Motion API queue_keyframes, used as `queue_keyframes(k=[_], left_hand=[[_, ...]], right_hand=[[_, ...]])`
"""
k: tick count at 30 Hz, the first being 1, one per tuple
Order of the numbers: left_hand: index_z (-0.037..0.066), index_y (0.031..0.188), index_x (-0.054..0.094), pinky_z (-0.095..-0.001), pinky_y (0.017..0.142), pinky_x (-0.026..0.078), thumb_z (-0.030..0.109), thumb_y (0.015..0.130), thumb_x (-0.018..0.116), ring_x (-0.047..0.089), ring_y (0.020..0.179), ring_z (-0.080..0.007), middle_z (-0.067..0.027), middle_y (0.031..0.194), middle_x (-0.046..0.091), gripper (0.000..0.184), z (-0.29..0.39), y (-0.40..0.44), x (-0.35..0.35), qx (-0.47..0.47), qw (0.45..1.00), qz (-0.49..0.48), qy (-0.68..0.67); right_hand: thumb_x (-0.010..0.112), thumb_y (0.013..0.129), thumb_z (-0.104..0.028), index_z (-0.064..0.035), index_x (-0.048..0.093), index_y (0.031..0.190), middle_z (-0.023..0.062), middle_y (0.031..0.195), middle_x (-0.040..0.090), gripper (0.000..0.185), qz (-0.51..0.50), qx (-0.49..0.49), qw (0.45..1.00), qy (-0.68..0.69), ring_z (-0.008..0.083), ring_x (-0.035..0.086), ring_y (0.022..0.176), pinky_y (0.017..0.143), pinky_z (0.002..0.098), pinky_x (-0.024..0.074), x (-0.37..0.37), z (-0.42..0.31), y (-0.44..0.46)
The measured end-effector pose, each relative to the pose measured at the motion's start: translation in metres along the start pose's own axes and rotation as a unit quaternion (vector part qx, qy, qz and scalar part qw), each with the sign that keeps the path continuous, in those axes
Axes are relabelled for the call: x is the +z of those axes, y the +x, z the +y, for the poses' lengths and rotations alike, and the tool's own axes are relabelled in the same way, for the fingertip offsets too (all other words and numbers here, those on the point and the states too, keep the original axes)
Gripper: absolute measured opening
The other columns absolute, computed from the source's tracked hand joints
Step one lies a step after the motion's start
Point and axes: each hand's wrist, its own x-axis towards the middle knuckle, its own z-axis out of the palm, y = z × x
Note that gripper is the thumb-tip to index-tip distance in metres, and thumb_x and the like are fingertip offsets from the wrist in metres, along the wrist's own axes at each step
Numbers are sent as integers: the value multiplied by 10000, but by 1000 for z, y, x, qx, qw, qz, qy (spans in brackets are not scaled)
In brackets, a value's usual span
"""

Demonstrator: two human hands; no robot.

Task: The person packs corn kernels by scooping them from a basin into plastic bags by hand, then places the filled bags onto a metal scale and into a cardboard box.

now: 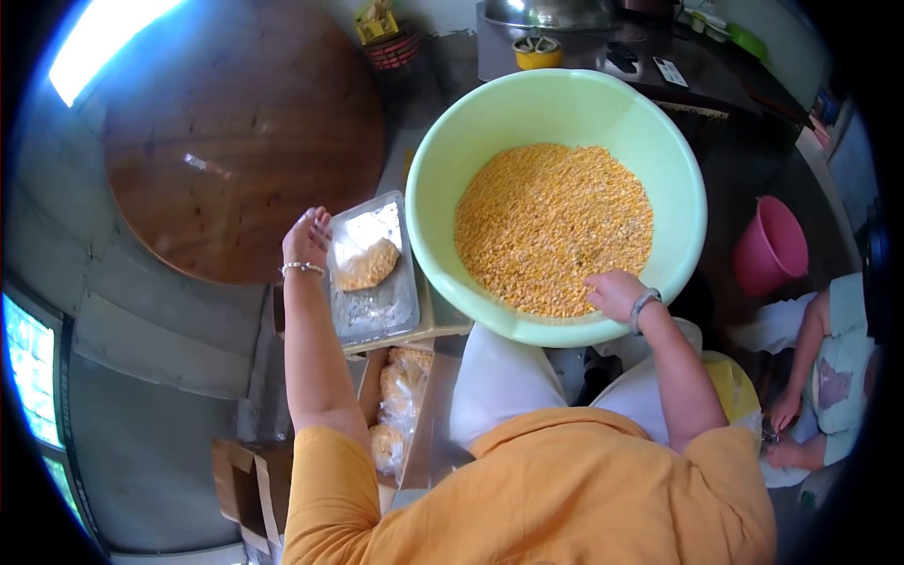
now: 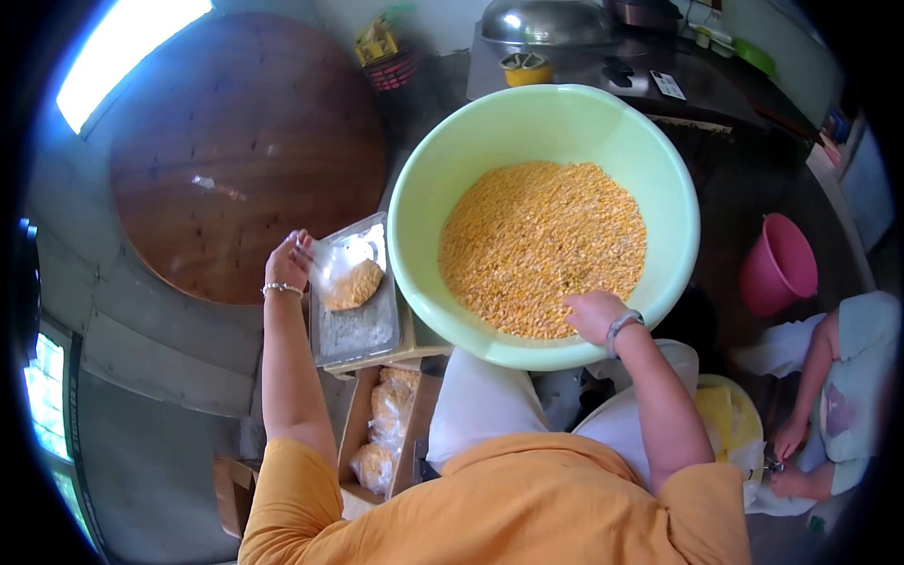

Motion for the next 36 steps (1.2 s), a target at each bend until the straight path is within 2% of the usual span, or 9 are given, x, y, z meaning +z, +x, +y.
queue_keyframes(k=[3,7,13,21,22,24,27,30,36], left_hand=[[-41,880,587,-148,429,395,103,837,523,612,641,-131,-104,812,641,163,8,2,8,-16,997,-71,32],[-53,918,581,-201,536,445,91,834,516,610,695,-149,-113,821,638,180,22,-28,48,13,994,-80,74],[-85,971,580,-167,547,432,81,858,465,562,639,-112,-137,858,640,233,42,-82,114,96,952,-270,112],[-40,1093,540,-248,727,464,139,873,449,571,889,-138,-106,1086,587,298,-24,-135,158,-15,956,-292,10],[-8,1096,540,-295,809,461,145,853,458,552,1009,-169,-85,1079,594,299,-46,-98,138,-47,902,-429,30],[30,1052,562,-311,771,458,150,825,495,564,932,-189,-74,1027,604,265,-89,-134,155,-111,952,-285,-8],[61,933,574,-340,722,443,174,837,488,562,865,-177,-38,890,607,171,-159,-133,151,-243,888,-390,-17],[67,961,546,-335,728,460,148,856,501,579,858,-182,-51,857,601,139,-171,-166,169,-232,919,-303,104],[43,982,545,-288,728,463,133,854,547,592,836,-131,-43,887,617,156,-151,-171,184,-202,895,-355,178]], right_hand=[[495,814,-251,-71,595,995,174,909,623,274,4,5,1000,-7,333,586,876,797,428,449,-3,-1,0],[472,807,-237,-71,593,951,183,893,619,251,-6,15,1000,7,340,588,864,784,432,454,-7,-4,-4],[493,804,-244,-82,605,944,188,852,622,242,-12,-24,998,-51,350,597,816,738,450,462,10,12,8],[500,728,-123,-20,629,711,189,718,621,166,79,-25,996,-38,355,620,700,645,428,504,3,10,-11],[505,720,-111,-19,628,692,187,706,620,156,91,-42,994,-32,357,621,693,639,425,506,5,4,-5],[513,716,-98,-22,631,730,187,731,624,141,91,-19,995,-23,354,618,710,655,424,502,5,7,-2],[512,756,-140,-50,628,811,191,785,616,157,108,26,991,76,351,600,768,726,433,477,12,13,5],[516,735,-101,-8,595,897,220,880,604,203,135,32,986,89,360,583,854,783,428,458,-4,8,5],[647,705,-118,-62,457,1133,179,1166,484,472,134,-47,986,82,305,479,1101,925,352,401,-20,-26,34]])
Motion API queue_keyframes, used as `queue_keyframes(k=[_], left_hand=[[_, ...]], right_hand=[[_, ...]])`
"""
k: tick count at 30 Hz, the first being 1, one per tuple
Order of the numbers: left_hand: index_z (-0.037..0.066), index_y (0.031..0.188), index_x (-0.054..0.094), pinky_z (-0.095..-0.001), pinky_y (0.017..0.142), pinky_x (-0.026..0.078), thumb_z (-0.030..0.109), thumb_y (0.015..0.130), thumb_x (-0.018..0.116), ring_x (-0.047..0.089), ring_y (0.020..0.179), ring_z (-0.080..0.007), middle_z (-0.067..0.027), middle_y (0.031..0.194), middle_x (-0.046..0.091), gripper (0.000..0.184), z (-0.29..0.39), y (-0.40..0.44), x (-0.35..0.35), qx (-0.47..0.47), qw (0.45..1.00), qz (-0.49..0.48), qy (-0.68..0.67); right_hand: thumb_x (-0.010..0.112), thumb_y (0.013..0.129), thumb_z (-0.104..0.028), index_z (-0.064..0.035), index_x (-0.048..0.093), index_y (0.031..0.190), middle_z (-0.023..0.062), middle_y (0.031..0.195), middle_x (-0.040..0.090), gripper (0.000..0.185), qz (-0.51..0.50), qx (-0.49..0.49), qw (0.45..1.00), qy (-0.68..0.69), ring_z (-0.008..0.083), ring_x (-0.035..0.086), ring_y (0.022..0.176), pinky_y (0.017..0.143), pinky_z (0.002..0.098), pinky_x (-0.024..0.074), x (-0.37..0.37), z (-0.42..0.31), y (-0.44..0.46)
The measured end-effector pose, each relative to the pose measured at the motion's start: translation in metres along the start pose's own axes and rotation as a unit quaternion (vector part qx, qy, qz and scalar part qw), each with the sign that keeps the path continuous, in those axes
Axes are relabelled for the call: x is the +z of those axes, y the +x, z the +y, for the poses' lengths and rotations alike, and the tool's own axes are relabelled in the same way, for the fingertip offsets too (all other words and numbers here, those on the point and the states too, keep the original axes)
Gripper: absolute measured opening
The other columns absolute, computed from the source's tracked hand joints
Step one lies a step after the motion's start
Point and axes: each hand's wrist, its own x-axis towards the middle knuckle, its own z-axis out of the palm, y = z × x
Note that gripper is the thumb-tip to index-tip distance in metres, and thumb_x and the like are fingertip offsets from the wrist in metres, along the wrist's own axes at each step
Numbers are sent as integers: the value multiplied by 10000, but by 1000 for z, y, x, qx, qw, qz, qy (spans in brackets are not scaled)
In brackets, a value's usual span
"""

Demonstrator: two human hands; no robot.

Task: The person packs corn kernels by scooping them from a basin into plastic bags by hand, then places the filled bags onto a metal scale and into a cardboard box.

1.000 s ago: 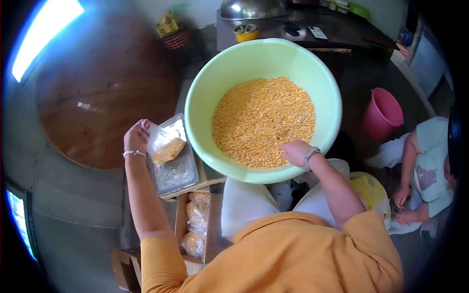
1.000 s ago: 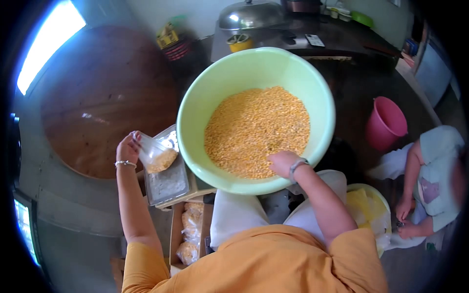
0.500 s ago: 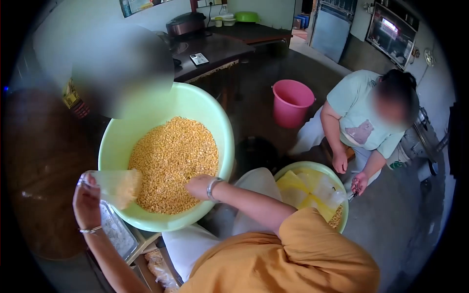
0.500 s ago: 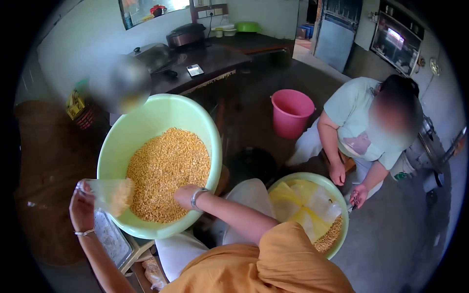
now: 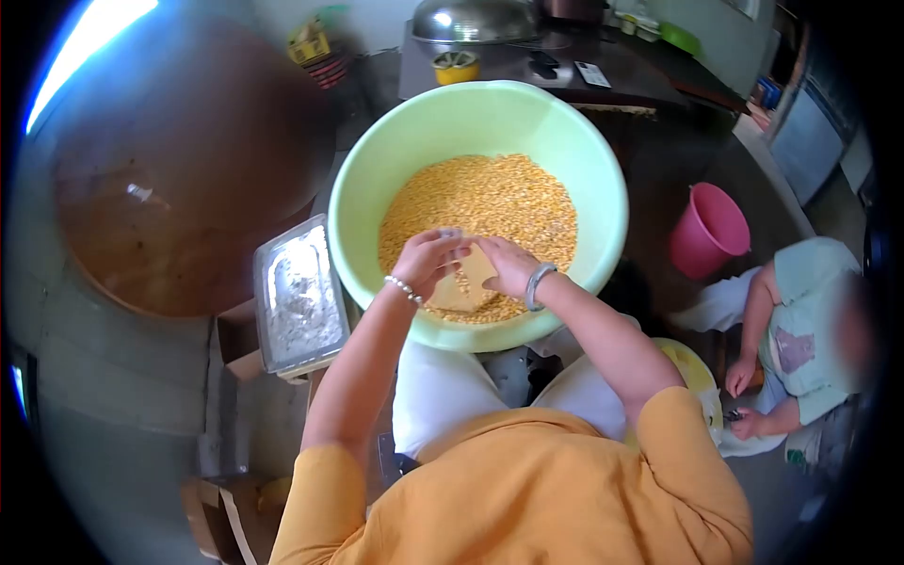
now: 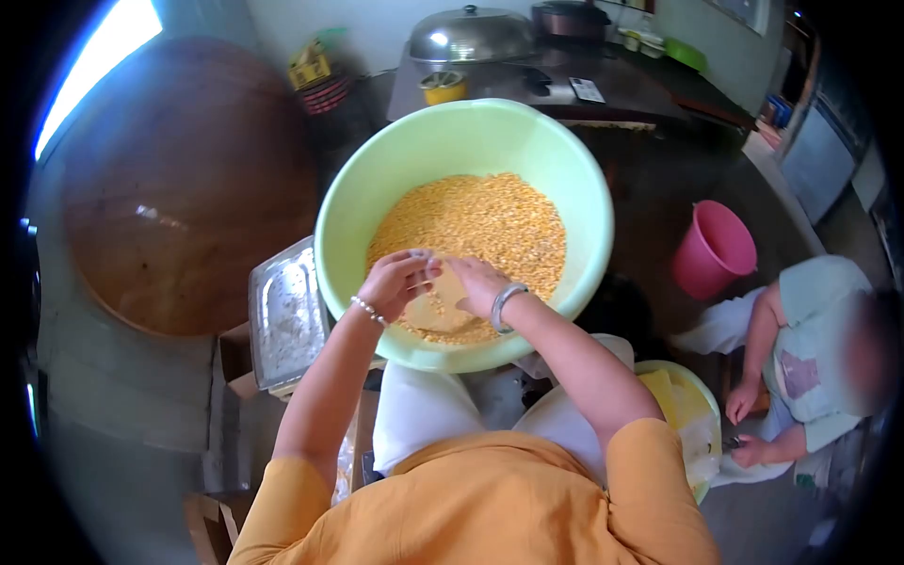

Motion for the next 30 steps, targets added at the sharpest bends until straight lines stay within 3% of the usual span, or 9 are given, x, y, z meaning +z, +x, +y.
queue_keyframes(k=[3,4,8,11,15,18,25,28,30], left_hand=[[44,969,556,-269,728,458,152,849,565,589,829,-114,-39,890,618,161,-1,2,-6,1,1000,-19,5],[46,968,559,-265,726,457,155,848,569,588,827,-112,-39,892,619,163,-3,5,-8,4,1000,-20,11],[35,939,583,-251,702,458,153,832,589,583,828,-105,-32,897,617,159,-1,9,-17,23,998,-4,62],[22,881,605,-230,644,460,140,810,610,588,738,-104,-29,818,622,138,1,17,-36,60,990,41,120],[10,814,611,-227,544,439,137,795,608,566,601,-106,-34,685,606,128,-11,53,-83,131,949,144,250],[4,802,619,-253,511,417,163,782,604,522,554,-105,-21,666,601,161,-23,73,-103,136,919,264,260],[28,816,522,-243,533,427,51,823,482,516,616,-150,-82,752,581,46,-35,76,-86,201,934,173,-242],[39,812,506,-277,529,459,38,822,458,537,601,-178,-95,717,579,49,-44,69,-62,173,913,187,-317],[42,801,510,-298,522,482,62,829,463,550,568,-188,-89,681,572,58,-68,82,-82,74,957,141,-241]], right_hand=[[692,690,-153,-95,386,1224,143,1233,423,619,-68,7,993,95,277,437,1149,968,324,370,19,-2,28],[678,711,-193,-82,466,1172,126,1139,520,519,-12,-7,994,108,265,510,1058,925,318,402,35,2,34],[550,844,-255,-53,664,852,53,827,648,233,-132,-6,964,232,168,588,866,884,286,414,50,31,54],[529,836,-272,-78,693,791,66,883,666,258,-131,41,947,291,146,600,885,822,285,444,45,41,61],[456,906,-302,-47,655,913,65,974,646,323,-142,91,922,349,164,586,929,904,317,412,41,61,69],[444,915,-292,-73,622,963,66,1013,630,286,-56,197,756,621,174,579,962,893,351,418,45,54,69],[464,915,-259,-29,606,1029,105,1073,605,294,59,120,707,695,197,532,1044,949,332,376,62,56,71],[479,907,-245,-2,587,1060,123,1093,596,306,66,130,673,725,211,524,1079,976,328,371,65,57,71],[486,903,-243,1,582,1062,126,1090,598,306,66,111,661,740,206,527,1085,977,329,376,66,56,72]])
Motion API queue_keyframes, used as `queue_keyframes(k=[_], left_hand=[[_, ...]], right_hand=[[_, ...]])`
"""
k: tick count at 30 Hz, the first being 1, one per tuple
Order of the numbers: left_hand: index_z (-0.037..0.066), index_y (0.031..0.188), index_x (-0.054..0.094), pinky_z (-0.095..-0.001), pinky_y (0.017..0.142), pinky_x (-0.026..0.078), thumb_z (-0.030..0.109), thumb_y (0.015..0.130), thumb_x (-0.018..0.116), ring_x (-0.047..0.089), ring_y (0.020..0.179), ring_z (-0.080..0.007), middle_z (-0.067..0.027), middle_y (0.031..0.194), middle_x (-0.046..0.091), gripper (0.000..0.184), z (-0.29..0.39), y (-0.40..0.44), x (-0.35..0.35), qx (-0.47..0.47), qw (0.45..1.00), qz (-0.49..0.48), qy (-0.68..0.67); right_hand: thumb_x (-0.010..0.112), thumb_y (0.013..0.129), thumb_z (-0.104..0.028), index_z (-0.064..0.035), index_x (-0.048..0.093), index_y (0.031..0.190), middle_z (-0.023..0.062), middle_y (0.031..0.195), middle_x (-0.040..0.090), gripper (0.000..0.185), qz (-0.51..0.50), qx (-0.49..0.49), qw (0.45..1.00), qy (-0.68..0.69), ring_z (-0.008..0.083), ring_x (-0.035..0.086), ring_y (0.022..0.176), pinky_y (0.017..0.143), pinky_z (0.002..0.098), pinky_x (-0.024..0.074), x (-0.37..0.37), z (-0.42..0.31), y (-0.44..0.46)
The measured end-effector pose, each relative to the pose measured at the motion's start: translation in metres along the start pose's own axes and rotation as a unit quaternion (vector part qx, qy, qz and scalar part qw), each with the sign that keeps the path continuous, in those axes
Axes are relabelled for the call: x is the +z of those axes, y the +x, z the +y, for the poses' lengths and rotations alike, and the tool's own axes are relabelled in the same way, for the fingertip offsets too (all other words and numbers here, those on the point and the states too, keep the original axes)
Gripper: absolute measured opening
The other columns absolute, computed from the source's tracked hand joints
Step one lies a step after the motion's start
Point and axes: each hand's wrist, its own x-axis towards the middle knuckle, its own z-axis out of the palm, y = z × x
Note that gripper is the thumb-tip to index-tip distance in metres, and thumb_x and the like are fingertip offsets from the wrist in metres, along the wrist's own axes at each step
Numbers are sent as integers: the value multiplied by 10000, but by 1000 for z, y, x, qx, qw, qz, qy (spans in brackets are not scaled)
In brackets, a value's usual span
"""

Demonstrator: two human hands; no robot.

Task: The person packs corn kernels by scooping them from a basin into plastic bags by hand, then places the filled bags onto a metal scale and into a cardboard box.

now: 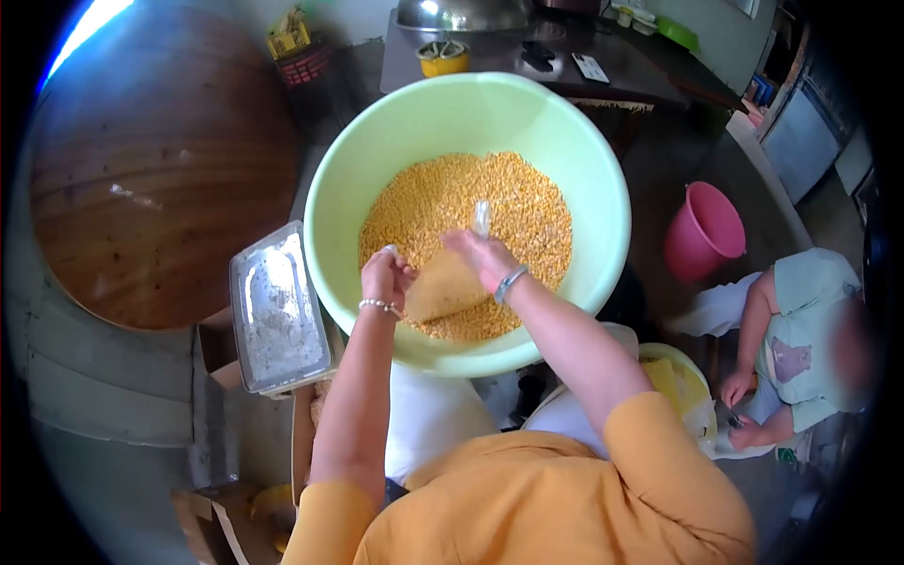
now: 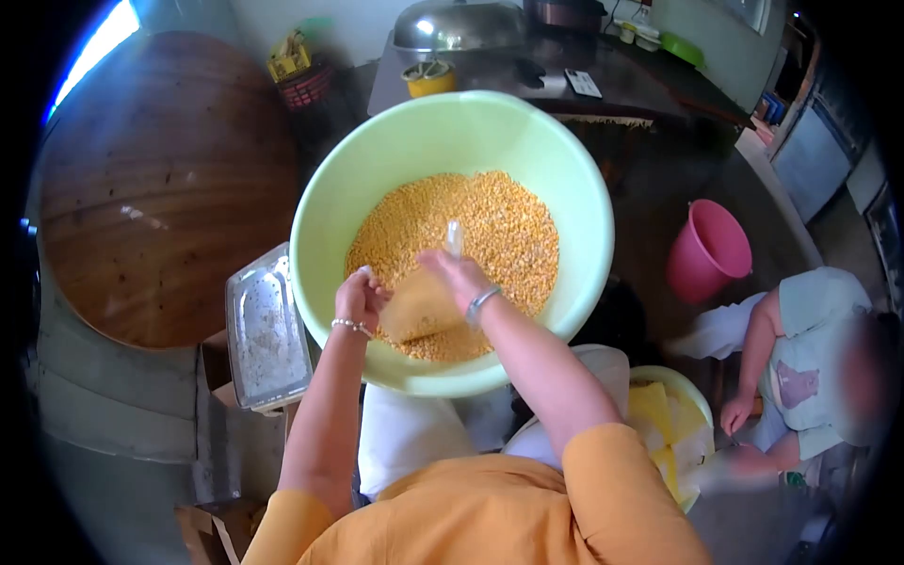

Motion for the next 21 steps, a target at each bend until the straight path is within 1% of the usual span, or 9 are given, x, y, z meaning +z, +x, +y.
queue_keyframes(k=[3,5,7,8,11,12,17,18,21], left_hand=[[41,778,523,-315,450,473,108,836,494,530,457,-185,-60,597,532,93,-11,-13,5,-52,949,29,309],[36,780,532,-299,425,454,114,832,511,511,430,-174,-58,592,527,96,-14,-14,10,-61,900,0,432],[23,797,534,-282,432,449,111,826,525,516,441,-161,-55,600,531,93,-13,-6,6,-54,915,18,398],[16,805,536,-273,436,447,109,823,532,519,447,-155,-54,605,533,95,-13,-2,3,-53,922,26,383],[-14,873,563,-254,465,458,115,811,546,531,476,-144,-57,618,549,144,-7,-8,13,0,974,13,224],[-21,901,567,-251,468,457,111,810,547,531,486,-138,-55,616,549,161,-6,-16,19,23,964,-11,264],[-40,979,592,-237,468,450,83,813,544,520,504,-111,-44,602,547,212,5,-33,46,60,859,-143,487],[-34,896,608,-235,445,434,77,819,545,502,474,-104,-34,584,536,149,0,-20,39,41,853,-152,497],[-28,822,611,-234,417,413,80,821,544,476,443,-98,-25,559,519,127,6,-10,33,55,870,-55,488]], right_hand=[[487,901,-251,-4,585,1053,125,1092,599,306,-19,4,999,-34,199,531,1083,975,328,380,14,-9,-9],[483,902,-269,-2,582,1052,76,894,635,322,-55,38,998,-13,180,593,922,884,319,428,21,-12,-16],[479,905,-271,4,579,1039,30,718,621,322,-84,78,992,-53,172,618,754,799,312,458,19,-14,-18],[464,914,-244,11,581,975,-35,532,453,287,-60,98,993,-41,127,504,508,569,269,434,19,-10,-17],[447,920,-212,9,575,923,-55,522,356,255,-45,147,971,-183,95,386,433,424,240,338,4,5,-7],[463,915,-202,-13,576,877,-59,489,331,223,-2,155,970,-185,68,274,380,366,223,225,15,4,-10],[539,873,-176,-24,595,749,-18,458,411,204,-43,146,917,-370,66,350,375,379,228,249,28,2,-15],[549,867,-176,-25,602,767,-14,464,420,189,-61,144,910,-385,69,357,377,379,227,261,29,0,-17],[599,835,-199,-32,594,715,-7,513,471,205,-107,103,936,-318,86,421,427,424,234,346,17,3,-10]])
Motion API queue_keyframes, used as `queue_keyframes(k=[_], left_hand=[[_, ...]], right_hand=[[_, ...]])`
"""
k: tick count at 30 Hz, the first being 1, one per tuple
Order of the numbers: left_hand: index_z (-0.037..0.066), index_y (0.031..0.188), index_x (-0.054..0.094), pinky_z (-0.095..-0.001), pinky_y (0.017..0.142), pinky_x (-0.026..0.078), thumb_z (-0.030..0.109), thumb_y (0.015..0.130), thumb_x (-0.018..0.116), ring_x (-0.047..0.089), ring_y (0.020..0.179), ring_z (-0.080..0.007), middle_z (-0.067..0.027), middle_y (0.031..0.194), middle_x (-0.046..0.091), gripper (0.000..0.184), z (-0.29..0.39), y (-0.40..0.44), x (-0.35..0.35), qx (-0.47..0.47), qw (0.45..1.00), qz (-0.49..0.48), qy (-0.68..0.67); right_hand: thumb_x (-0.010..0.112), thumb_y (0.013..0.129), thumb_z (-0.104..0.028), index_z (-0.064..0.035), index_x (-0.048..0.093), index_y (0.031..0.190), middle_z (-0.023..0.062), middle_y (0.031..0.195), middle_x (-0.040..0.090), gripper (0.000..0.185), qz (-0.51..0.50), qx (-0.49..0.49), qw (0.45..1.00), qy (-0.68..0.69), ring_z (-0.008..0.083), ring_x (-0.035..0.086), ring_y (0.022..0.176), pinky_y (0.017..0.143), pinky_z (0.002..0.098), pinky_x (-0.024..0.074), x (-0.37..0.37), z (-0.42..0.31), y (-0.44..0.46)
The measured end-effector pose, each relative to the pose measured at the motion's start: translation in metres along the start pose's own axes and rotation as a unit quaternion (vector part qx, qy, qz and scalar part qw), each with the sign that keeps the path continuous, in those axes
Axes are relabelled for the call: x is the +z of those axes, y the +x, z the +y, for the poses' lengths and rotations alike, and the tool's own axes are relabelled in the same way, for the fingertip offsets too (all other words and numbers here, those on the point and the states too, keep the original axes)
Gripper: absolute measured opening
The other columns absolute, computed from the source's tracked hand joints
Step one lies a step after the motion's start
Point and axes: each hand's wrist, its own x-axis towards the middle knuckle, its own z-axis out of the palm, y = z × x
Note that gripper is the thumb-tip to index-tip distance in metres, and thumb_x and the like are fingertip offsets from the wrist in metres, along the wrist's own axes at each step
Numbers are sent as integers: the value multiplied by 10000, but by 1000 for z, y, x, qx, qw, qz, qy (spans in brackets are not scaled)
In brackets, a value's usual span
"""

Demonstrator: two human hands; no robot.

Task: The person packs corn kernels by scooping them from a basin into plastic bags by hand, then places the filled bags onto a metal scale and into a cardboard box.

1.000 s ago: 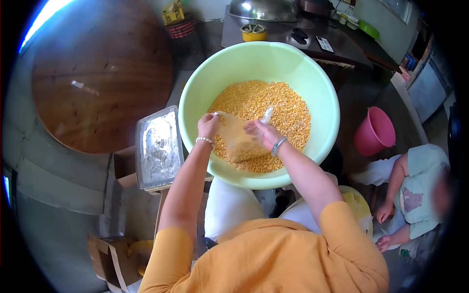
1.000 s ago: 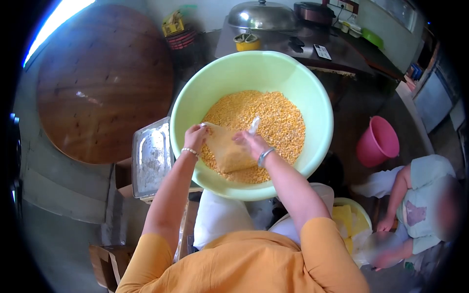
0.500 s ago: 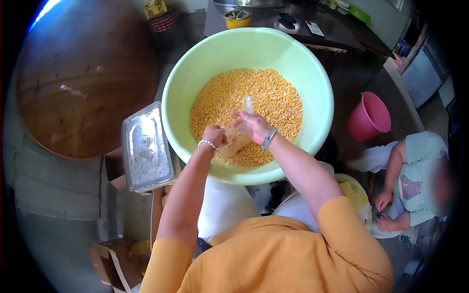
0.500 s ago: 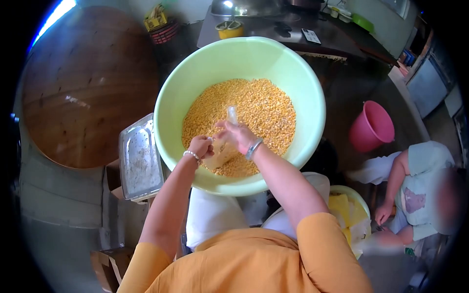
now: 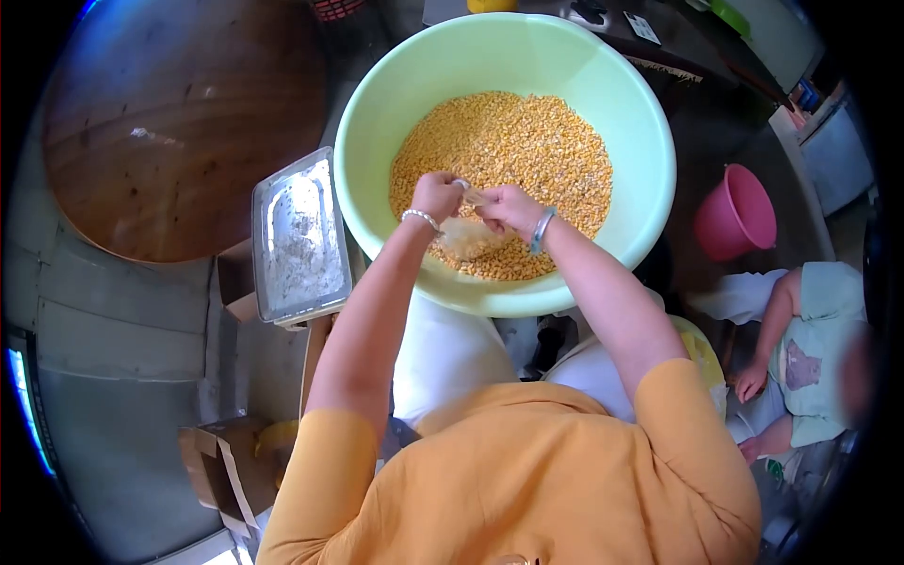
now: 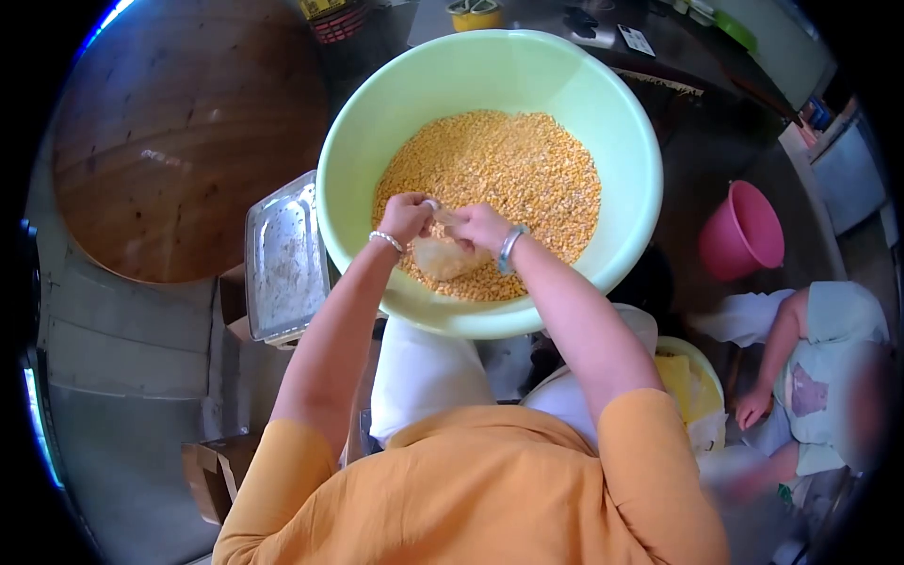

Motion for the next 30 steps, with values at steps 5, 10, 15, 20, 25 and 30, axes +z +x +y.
queue_keyframes(k=[5,10,15,20,25,30], left_hand=[[-30,848,623,-265,444,459,109,793,580,572,491,-130,-76,592,587,155,-3,-3,-20,22,993,63,-98],[3,863,650,-260,515,485,120,766,585,600,536,-137,-104,686,632,166,28,-24,-15,207,916,100,330],[-33,881,636,-243,564,506,113,760,611,606,620,-108,-67,695,627,191,59,-19,11,83,984,-83,132],[-20,887,635,-246,612,506,87,747,616,595,667,-118,-71,735,617,177,57,-13,17,145,969,-134,148],[35,1199,492,-267,759,473,24,683,698,548,951,-160,-126,1088,549,556,29,-8,7,198,976,-79,-50],[28,1352,245,-277,840,422,-3,631,761,516,1015,-172,-135,1163,516,888,-12,-3,9,102,985,-134,-33]], right_hand=[[585,843,-183,-27,590,720,0,541,486,199,-4,8,1000,25,81,433,456,441,222,365,-3,-13,-10],[562,841,-141,-18,600,727,7,526,490,172,117,12,993,4,93,426,437,436,237,362,-6,-4,0],[552,773,-15,2,570,737,40,637,557,43,15,-56,997,60,131,510,518,472,265,399,-2,0,-3],[548,792,-68,-21,559,766,50,723,568,55,-78,-90,989,87,133,541,578,503,265,415,-1,-18,-18],[501,882,-228,-28,557,759,45,606,553,241,-23,-42,999,10,130,528,511,485,259,423,-8,-23,-14],[484,908,-305,-33,560,724,38,562,557,337,49,-47,997,20,105,513,443,415,236,401,-10,-6,-1]])
